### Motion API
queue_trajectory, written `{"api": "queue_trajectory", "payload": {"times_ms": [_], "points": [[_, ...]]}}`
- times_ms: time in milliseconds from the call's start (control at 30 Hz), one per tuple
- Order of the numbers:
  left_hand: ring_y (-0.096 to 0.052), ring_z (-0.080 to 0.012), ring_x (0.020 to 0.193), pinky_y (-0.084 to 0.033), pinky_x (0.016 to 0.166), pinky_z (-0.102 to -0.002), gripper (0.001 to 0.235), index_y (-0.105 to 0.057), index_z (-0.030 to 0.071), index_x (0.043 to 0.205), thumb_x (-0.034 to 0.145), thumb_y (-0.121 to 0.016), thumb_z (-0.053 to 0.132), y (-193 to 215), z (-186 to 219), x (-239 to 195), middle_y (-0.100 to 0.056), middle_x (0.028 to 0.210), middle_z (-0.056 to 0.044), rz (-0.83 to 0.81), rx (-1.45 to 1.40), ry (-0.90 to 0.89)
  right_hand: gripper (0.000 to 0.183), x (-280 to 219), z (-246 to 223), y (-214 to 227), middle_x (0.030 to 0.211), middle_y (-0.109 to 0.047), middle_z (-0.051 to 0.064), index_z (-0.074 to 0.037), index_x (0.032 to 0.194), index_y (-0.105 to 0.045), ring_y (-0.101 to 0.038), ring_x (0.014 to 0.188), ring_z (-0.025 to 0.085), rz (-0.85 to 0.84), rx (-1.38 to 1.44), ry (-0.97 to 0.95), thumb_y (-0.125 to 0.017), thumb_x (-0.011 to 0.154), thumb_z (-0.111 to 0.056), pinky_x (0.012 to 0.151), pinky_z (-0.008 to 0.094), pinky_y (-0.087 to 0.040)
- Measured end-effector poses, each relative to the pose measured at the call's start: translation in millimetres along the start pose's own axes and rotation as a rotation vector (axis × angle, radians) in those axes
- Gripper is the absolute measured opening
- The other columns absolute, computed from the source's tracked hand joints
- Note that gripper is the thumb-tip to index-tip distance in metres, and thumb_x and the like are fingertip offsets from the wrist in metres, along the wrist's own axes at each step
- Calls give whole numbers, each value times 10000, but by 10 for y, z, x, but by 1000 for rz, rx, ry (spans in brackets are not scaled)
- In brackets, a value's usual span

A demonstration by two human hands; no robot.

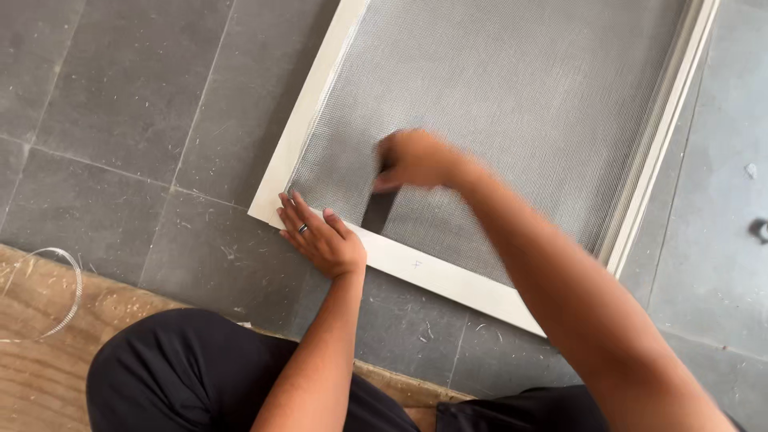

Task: The person secures a mesh screen onto a white frame using a flat tool to press the screen into the frame's groove. They work along the edges to ensure the screen is tightly fitted.

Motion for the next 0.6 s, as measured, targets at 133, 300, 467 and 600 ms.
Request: {"api": "queue_trajectory", "payload": {"times_ms": [133, 300, 467, 600], "points": [[-236, -434, 1570, -147, 1266, -627, 592, -285, 6, 1602, 1064, -410, 220, 35, -40, -39, -274, 1686, -215, 5, -49, -14, 270, -5, -140, -90, 761, -712, 116, -91, 945, -731, -646, 597, 233, 19, -50, -96, -832, 800, -295, 518, 340, -443], [-226, -443, 1569, -134, 1267, -628, 598, -292, -7, 1594, 1036, -406, 175, 2, -42, 26, -272, 1682, -234, 37, -95, -21, 259, 149, 629, -60, 729, -688, 121, -78, 978, -734, -601, 556, 223, -69, 446, -408, -819, 834, -275, 444, 341, -460], [-211, -432, 1576, -124, 1270, -615, 610, -296, -17, 1591, 1018, -417, 152, -39, -61, -8, -258, 1683, -246, 30, -78, 3, 320, 458, 356, -307, 691, -680, 90, -60, 882, -737, -626, 578, 191, 29, 135, -28, -852, 843, -356, 494, 338, -470], [-206, -414, 1586, -135, 1290, -593, 633, -301, -9, 1599, 996, -414, 150, -12, -65, -32, -260, 1690, -232, 37, -100, 16, 299, 495, -40, -365, 666, -681, 127, -99, 873, -748, -659, 540, 282, 238, -302, 176, -861, 738, -339, 435, 415, -499]]}}
Point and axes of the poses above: each hand's wrist, its own x-axis towards the middle knuckle, its own y-axis out of the back of the hand, z = x × y, the point moved 4 cm from there along x, towards the middle knuckle
